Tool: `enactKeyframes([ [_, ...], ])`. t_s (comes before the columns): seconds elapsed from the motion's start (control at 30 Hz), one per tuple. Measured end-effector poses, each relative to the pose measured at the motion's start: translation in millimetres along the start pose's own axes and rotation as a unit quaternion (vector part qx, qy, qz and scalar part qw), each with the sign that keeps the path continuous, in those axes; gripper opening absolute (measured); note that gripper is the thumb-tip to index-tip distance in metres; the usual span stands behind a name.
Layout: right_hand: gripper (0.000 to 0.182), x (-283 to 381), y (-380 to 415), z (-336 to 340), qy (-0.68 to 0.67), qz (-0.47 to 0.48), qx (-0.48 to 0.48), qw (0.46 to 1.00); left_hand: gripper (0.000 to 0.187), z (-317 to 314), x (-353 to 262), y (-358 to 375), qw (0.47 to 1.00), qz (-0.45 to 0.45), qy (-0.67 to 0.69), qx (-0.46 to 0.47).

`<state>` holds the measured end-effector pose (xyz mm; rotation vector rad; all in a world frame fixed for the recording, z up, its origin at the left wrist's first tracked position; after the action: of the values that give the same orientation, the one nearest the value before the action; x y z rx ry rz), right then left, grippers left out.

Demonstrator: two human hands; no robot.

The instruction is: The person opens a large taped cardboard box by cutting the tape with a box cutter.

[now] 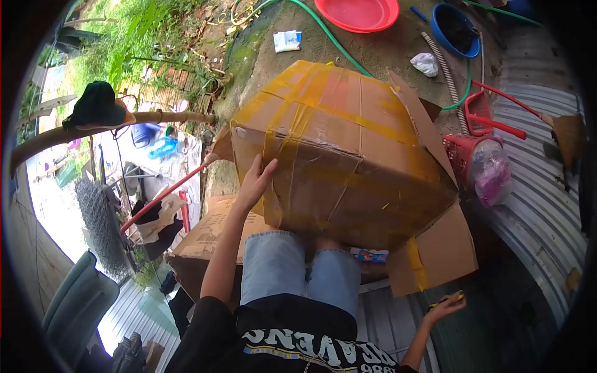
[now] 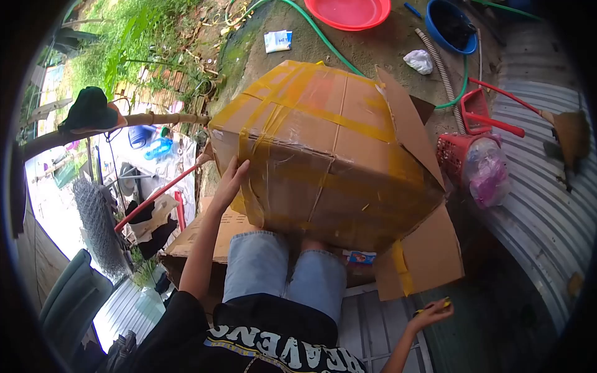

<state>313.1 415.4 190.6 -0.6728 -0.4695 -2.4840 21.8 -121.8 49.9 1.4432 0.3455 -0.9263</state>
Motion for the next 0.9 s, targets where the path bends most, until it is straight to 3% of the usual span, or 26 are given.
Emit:
enactKeyframes([
  [0.07, 0.028, 84, -28, -2, -0.023, 0.049, -0.022, 0.998, 0.043, -5, 25, -7, 0.998, 0.005, -0.023, 0.050],
  [0.13, 0.031, 174, -50, -32, -0.061, 0.216, 0.048, 0.973, 0.040, -13, 26, -5, 0.998, -0.008, 0.026, 0.055],
  [0.17, 0.032, 199, -66, -50, -0.067, 0.286, 0.146, 0.945, 0.038, -17, 22, -4, 0.995, -0.031, 0.069, 0.058],
  [0.2, 0.032, 237, -71, -80, -0.027, 0.298, 0.230, 0.926, 0.038, -19, 22, -2, 0.995, -0.028, 0.076, 0.055],
  [0.27, 0.024, 327, -59, -160, 0.130, 0.367, 0.361, 0.848, 0.032, -27, 17, 10, 0.993, -0.054, 0.108, -0.006],
  [0.3, 0.021, 360, -46, -201, 0.174, 0.483, 0.391, 0.763, 0.032, -31, 12, 15, 0.992, -0.051, 0.113, -0.011],
  [0.33, 0.022, 377, -31, -239, 0.189, 0.483, 0.443, 0.731, 0.028, -34, 7, 19, 0.989, -0.051, 0.135, -0.014],
  [0.4, 0.035, 389, 1, -310, 0.296, 0.547, 0.469, 0.628, 0.022, -41, 11, 21, 0.980, -0.072, 0.175, -0.052],
  [0.57, 0.038, 391, 57, -386, 0.288, 0.631, 0.475, 0.542, 0.025, -62, 26, 26, 0.955, -0.085, 0.259, -0.114],
  [0.83, 0.036, 389, 49, -370, 0.317, 0.675, 0.412, 0.523, 0.028, -58, 15, 29, 0.958, -0.054, 0.263, -0.098],
  [0.9, 0.036, 390, 54, -368, 0.330, 0.673, 0.405, 0.524, 0.028, -57, 20, 30, 0.941, -0.052, 0.325, -0.079],
])
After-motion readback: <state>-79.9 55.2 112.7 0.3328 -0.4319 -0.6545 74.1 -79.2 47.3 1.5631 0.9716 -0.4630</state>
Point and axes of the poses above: each hand's wrist, its own y-axis away from the middle knuckle, its own z-axis out of the back of the hand, x = y × z, the point moved 4 cm from there along -y, towards the middle knuckle, and after that the axes turned 15 degrees about x, right-handed, at the moved point
